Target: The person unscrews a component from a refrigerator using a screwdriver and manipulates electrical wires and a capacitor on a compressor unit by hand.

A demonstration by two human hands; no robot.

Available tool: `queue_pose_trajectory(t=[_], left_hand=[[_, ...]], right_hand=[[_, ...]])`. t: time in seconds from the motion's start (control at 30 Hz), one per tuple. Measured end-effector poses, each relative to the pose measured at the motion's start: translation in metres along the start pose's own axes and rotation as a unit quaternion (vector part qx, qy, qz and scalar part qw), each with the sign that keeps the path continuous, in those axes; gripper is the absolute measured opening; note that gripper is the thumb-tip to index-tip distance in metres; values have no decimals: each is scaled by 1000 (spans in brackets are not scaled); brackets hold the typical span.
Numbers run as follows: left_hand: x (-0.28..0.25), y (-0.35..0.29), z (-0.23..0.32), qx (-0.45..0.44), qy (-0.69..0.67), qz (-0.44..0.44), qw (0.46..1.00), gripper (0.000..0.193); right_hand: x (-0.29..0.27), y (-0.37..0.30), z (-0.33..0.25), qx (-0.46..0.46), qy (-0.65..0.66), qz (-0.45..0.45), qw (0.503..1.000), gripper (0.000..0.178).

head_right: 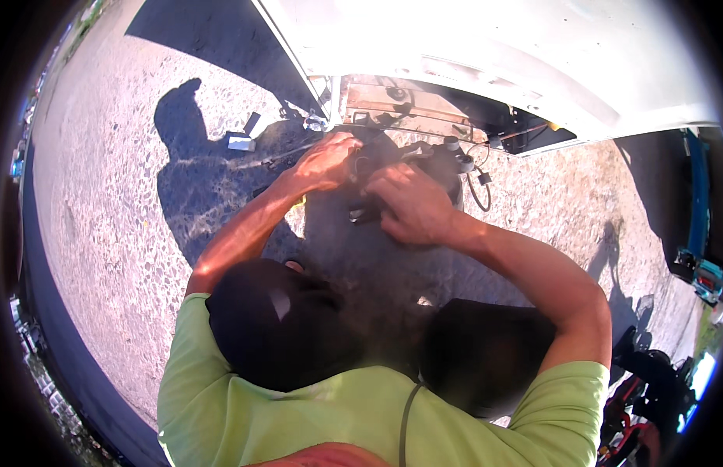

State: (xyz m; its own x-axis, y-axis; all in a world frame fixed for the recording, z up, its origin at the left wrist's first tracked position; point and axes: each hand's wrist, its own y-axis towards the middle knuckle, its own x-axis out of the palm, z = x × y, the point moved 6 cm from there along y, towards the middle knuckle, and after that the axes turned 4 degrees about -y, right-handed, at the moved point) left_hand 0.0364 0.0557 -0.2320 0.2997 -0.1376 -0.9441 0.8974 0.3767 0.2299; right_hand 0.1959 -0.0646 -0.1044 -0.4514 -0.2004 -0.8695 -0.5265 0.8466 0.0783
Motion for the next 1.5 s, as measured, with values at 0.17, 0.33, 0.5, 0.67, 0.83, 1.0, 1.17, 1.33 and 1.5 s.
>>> queue_pose_trajectory(t=[0.17,0.33,0.5,0.67,0.83,1.0,1.17,1.33,1.5], left_hand=[[30,35,-15,-227,-115,-287,923,28],[-35,24,-21,-349,-269,11,898,21],[-97,26,63,-99,-245,186,946,12],[-98,-10,97,-30,-203,156,966,20],[-80,-33,105,-123,-303,115,938,21],[-83,-35,82,-239,-396,140,876,21],[-97,-41,58,-215,-221,213,927,25],[-106,-37,16,-261,-182,288,903,17],[-105,-10,-56,-388,-129,172,896,33]], right_hand=[[3,-3,13,10,-21,33,999,47],[2,6,11,5,-12,38,999,46],[5,3,13,25,-15,33,999,45],[7,8,15,32,4,3,999,46],[13,17,21,58,-28,-27,998,48],[13,22,25,70,-29,-42,996,47],[16,21,27,67,-21,-29,997,47],[13,21,27,71,-26,-30,997,46],[13,22,27,74,-21,-35,996,46]])
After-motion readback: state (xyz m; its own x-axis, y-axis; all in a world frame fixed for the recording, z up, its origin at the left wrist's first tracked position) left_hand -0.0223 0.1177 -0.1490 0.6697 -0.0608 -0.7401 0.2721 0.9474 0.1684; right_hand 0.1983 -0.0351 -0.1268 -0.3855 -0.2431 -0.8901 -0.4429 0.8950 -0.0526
